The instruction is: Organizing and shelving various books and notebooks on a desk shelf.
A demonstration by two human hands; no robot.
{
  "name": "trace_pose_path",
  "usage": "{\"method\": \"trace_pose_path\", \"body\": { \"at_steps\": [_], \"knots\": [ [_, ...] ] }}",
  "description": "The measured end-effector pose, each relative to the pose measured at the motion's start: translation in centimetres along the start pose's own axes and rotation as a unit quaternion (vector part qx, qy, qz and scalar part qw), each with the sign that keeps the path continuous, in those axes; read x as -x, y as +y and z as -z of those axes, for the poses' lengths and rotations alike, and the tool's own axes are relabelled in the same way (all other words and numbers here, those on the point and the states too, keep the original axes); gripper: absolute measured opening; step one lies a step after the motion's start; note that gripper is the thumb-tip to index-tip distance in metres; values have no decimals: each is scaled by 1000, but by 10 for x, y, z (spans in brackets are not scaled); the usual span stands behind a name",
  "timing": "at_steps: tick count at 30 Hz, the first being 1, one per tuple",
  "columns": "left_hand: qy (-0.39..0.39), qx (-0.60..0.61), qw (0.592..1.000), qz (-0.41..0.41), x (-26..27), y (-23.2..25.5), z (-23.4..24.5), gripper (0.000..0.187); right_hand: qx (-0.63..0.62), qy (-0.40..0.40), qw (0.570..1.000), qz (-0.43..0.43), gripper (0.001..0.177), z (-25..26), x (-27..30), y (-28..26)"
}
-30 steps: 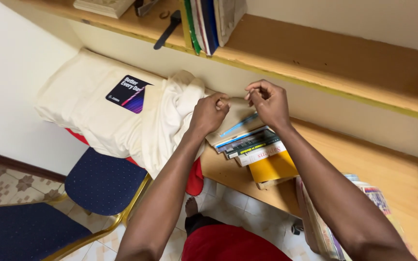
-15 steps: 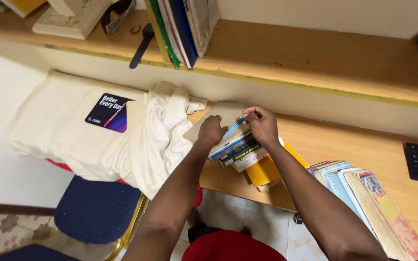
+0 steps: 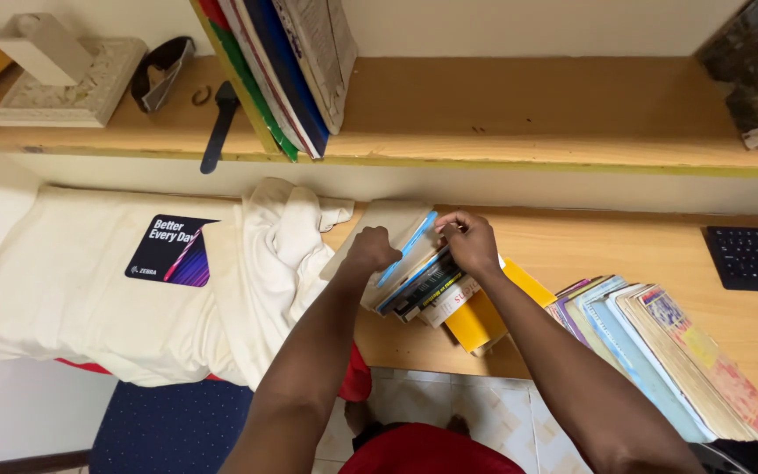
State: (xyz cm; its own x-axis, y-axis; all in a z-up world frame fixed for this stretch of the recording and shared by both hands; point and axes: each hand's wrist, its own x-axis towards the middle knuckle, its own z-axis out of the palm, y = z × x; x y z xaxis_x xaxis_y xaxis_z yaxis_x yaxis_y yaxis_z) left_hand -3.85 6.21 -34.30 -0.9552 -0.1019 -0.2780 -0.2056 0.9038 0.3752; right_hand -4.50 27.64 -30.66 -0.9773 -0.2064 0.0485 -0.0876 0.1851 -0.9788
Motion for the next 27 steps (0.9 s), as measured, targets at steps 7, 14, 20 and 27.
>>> {"method": "trace_pose_path", "body": {
  "at_steps": [7, 14, 20, 27],
  "knots": [
    [-25, -53, 998, -23, -23, -2, -23, 37, 1, -39, 999, -1, 13, -16, -2, 22],
    [173, -41, 983, -33, -15, -30, -12, 28, 18, -41, 999, 9, 11, 5, 8, 12],
    [187, -54, 981, -12, 44, -37, 40, 21, 40, -52, 998, 21, 12, 17, 18, -7],
    [147, 203, 963, -97, 157, -75, 88, 23, 180, -111, 977, -20, 31, -4, 37, -31]
  ]
}}
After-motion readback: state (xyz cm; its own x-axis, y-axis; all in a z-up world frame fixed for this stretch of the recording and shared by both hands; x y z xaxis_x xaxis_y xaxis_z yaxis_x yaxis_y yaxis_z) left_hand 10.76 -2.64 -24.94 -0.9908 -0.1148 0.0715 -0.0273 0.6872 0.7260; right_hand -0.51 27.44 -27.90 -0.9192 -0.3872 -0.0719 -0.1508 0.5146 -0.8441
